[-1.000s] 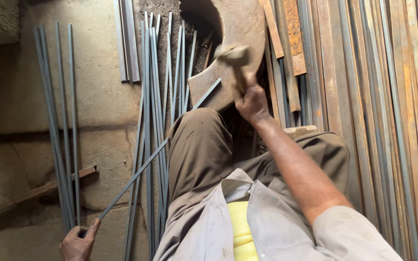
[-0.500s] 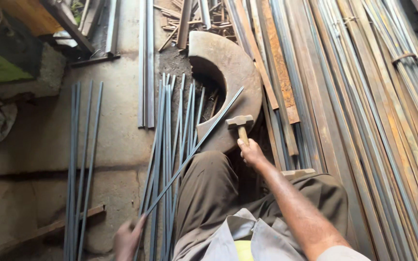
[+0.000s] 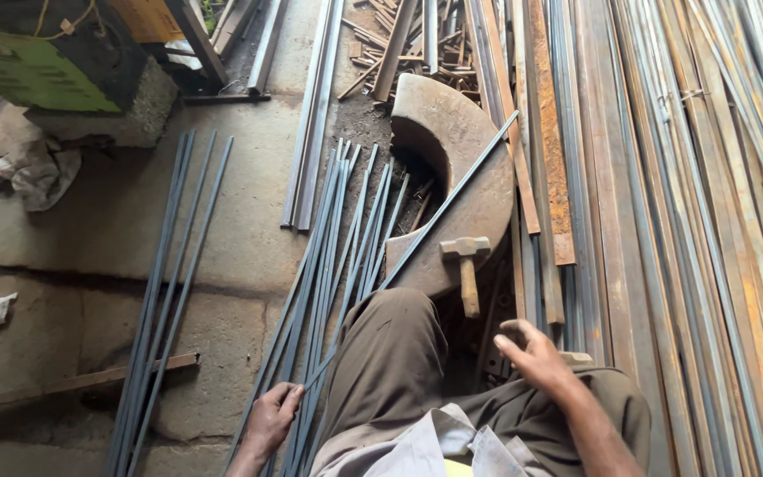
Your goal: The person sits on the ground and straightens long thin metal rods one at a time, holding a rod against a curved stone anvil and striking it with a hammer, then placing the straightened rod onto a pile beside them and picking up the next bent rod.
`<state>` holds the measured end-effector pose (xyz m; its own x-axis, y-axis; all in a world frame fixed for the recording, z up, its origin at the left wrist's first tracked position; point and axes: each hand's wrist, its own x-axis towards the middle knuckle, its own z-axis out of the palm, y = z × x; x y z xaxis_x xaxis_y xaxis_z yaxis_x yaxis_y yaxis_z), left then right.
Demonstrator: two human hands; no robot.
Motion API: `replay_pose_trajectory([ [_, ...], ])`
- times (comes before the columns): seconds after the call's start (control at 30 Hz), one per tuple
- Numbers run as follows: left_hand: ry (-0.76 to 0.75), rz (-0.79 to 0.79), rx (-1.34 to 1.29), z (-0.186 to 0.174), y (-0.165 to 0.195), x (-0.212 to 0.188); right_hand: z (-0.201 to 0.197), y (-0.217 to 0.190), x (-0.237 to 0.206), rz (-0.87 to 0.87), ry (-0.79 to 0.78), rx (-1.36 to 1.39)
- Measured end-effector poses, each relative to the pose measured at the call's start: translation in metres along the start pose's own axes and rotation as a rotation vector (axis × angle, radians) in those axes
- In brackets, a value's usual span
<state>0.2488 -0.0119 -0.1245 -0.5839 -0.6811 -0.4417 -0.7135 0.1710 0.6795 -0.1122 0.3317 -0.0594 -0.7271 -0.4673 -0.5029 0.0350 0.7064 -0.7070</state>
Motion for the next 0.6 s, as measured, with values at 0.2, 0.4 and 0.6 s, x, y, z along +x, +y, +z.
replay_pose_trajectory([
  [0.2, 0.148, 0.182, 0.05, 0.005, 0.008, 0.029, 0.026, 0.008, -0.022, -0.227, 0.053, -0.257],
  [0.4, 0.136, 0.299, 0.174, 0.022, 0.076, 0.081, 0.035, 0.009, -0.027, -0.274, 0.021, -0.389],
  [0.6, -0.027, 0.507, 0.26, 0.025, 0.18, 0.118, 0.034, 0.008, -0.033, -0.276, 0.074, -0.405],
])
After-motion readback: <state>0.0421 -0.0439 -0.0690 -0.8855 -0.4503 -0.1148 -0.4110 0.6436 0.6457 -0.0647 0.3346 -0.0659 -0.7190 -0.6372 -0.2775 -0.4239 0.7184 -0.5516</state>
